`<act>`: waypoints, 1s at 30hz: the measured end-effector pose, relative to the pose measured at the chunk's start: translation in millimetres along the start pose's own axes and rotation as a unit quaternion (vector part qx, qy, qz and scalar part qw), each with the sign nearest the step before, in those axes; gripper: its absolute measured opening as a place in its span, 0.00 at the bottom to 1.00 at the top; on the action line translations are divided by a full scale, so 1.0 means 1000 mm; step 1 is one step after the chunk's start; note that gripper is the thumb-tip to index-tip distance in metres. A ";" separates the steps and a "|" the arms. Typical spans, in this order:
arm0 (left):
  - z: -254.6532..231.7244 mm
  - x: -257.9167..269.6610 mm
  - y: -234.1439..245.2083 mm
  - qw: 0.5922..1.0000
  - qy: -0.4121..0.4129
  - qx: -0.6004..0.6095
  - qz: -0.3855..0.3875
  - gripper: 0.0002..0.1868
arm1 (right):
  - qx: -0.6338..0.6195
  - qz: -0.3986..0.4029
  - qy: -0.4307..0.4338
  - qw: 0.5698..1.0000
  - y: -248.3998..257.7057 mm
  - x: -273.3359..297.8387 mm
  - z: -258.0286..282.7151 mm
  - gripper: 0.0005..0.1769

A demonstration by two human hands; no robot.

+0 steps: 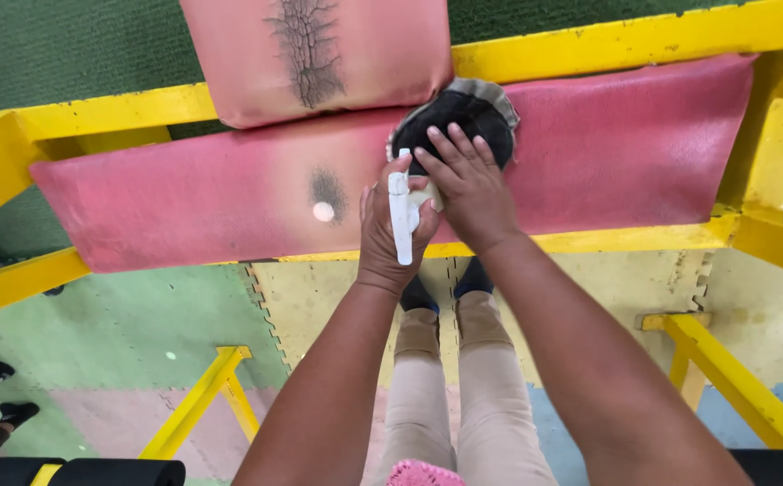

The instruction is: Wipe down and disinfect various gym machines and weight benches using a spray bottle and cleaning cloth.

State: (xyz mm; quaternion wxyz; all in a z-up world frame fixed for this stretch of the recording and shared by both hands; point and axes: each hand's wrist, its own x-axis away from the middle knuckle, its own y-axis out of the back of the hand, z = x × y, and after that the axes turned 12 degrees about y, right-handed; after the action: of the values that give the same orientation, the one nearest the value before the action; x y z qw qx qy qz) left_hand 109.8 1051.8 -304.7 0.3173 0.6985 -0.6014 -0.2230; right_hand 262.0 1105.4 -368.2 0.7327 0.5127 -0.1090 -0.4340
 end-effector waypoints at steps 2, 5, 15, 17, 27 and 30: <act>-0.002 -0.003 0.000 1.000 0.005 0.005 0.001 0.38 | 0.029 0.004 0.006 1.000 0.008 0.019 -0.029 0.28; -0.001 -0.002 -0.002 1.000 0.009 0.004 -0.003 0.37 | 0.065 -0.018 -0.054 0.996 0.037 0.057 -0.075 0.25; -0.001 -0.003 -0.002 1.000 0.006 0.008 -0.007 0.35 | 0.025 -0.228 -0.396 0.889 0.021 0.138 -0.104 0.22; 0.004 -0.004 -0.004 1.000 -0.005 -0.001 -0.016 0.36 | 0.036 -0.225 -0.365 0.903 -0.004 0.122 -0.054 0.23; 0.004 -0.004 -0.004 0.999 -0.033 0.033 -0.019 0.38 | 0.043 0.030 -0.019 0.998 -0.049 0.148 0.021 0.19; 0.003 -0.004 -0.004 0.999 -0.026 0.036 -0.008 0.37 | 0.082 0.112 -0.007 0.990 -0.030 0.196 -0.043 0.21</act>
State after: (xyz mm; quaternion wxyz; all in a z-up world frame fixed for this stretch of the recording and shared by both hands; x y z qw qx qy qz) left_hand 109.8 1055.6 -309.6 0.2741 0.7084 -0.6115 -0.2216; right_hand 389.7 984.3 -468.4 0.7316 0.5523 -0.2064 -0.3421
